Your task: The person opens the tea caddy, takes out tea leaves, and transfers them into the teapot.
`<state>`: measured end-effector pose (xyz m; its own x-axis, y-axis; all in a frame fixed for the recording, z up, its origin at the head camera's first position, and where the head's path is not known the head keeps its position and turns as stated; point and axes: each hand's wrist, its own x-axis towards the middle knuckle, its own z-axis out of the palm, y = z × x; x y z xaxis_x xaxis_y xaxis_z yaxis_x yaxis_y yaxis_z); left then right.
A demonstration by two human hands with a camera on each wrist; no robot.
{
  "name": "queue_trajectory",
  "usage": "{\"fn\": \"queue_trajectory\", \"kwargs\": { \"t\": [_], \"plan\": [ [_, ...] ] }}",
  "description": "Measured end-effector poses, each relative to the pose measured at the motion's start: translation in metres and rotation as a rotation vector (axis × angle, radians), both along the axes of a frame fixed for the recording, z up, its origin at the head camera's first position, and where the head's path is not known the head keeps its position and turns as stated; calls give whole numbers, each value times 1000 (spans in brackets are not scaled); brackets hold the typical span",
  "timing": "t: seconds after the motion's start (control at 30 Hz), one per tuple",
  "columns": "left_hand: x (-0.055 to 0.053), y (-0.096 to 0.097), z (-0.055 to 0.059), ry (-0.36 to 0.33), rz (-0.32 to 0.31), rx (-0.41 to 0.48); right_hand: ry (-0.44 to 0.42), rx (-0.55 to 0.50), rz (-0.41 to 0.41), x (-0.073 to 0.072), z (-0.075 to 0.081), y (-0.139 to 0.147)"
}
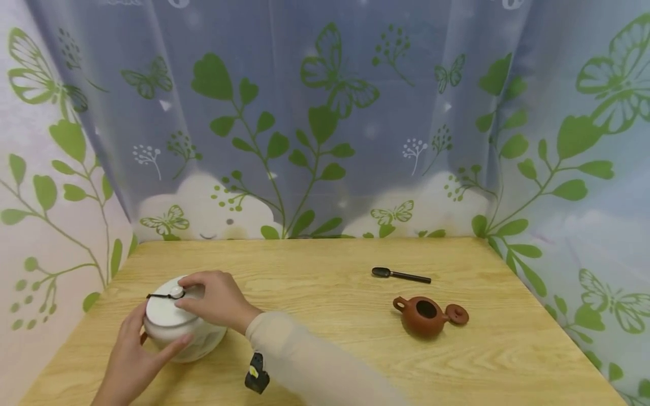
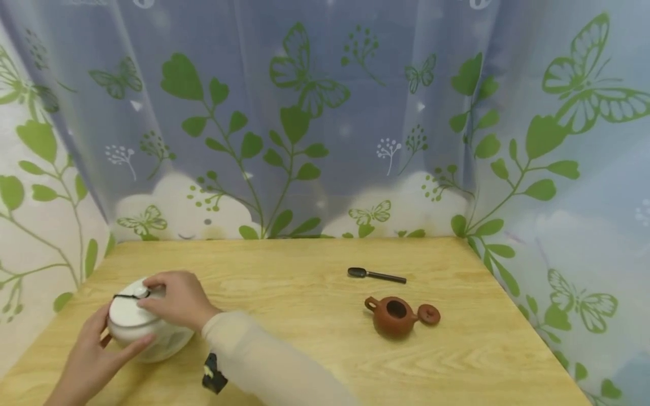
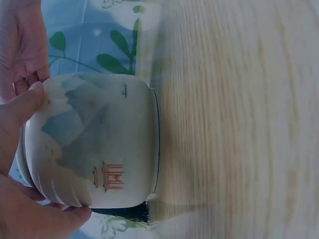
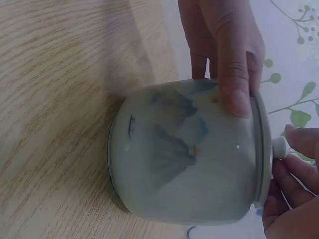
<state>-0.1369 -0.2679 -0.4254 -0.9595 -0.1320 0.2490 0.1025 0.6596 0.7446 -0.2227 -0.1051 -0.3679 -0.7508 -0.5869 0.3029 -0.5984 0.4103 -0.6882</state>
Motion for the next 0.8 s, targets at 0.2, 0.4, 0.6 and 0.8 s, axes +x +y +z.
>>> {"fn": "queue_trajectory", "kwargs": {
  "t": [0.2, 0.4, 0.6, 0.8],
  "plan": [
    [-5, 0, -1, -19, 5, -11, 92, 19, -53, -3, -1, -11],
    [-10, 1, -4, 42, 9, -1, 122, -19, -92, -3, -8, -20],
    [-11, 0, -7, 113, -5, -12, 132, -34, -141, 0, -15, -25],
    [-17, 4, -11, 202, -41, 12, 132, -11, -192, 0, -17, -27]
  ]
}}
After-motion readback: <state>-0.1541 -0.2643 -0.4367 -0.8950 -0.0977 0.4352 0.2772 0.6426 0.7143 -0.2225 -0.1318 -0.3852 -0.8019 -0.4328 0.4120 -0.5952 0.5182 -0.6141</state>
